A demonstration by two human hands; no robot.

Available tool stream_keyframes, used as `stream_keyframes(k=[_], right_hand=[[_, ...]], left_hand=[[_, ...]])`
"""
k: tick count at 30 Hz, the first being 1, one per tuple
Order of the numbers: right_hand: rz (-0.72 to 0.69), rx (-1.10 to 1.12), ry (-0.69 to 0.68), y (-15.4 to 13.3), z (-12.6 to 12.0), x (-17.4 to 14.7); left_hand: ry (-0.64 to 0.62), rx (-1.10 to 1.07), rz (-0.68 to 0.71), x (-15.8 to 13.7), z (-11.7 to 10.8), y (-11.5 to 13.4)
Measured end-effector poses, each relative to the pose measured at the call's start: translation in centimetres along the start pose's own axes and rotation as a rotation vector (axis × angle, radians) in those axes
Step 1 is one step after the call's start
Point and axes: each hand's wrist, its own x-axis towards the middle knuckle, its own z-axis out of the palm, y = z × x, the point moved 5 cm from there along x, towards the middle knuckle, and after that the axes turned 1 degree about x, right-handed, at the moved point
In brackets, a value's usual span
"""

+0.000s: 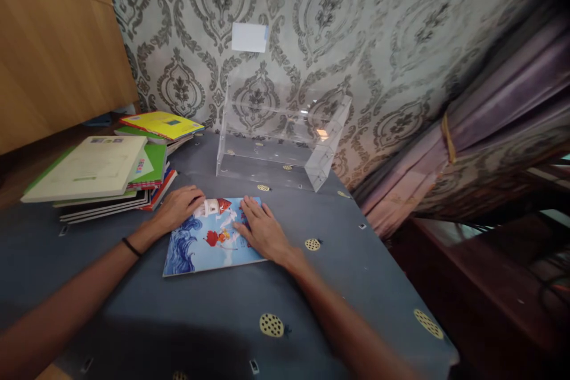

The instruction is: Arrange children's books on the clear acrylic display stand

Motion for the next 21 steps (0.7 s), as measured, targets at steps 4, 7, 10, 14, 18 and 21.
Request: stream_keyframes(k=[4,7,10,14,18,21], right_hand=[[0.089,0.038,0.029,1.5,-0.5,-0.7],[0.103,0.079,0.069,2.1,-0.8,-0.6],[0.089,0.112,0.113,2.7,-0.8,-0.3],[0.067,0.135,0.158,3.1,-0.1,-0.2],[0.081,0.139,0.186,3.3,0.5,-0.2],[0.070,0.141,0.198,3.2,0.6,-0.3]], left_hand=[[-0.021,0.004,-0.006,0.1,-0.1,-0.1],[-0.030,0.002,-0.003,0.0,-0.1,0.1],[-0.021,0.004,-0.012,-0.1,-0.1,0.2],[0.016,-0.015,-0.033,-0.2,-0.4,0.4],[0.027,-0.057,-0.075,-0.3,-0.6,0.6],[0.023,-0.079,-0.101,-0.3,-0.8,0.7]])
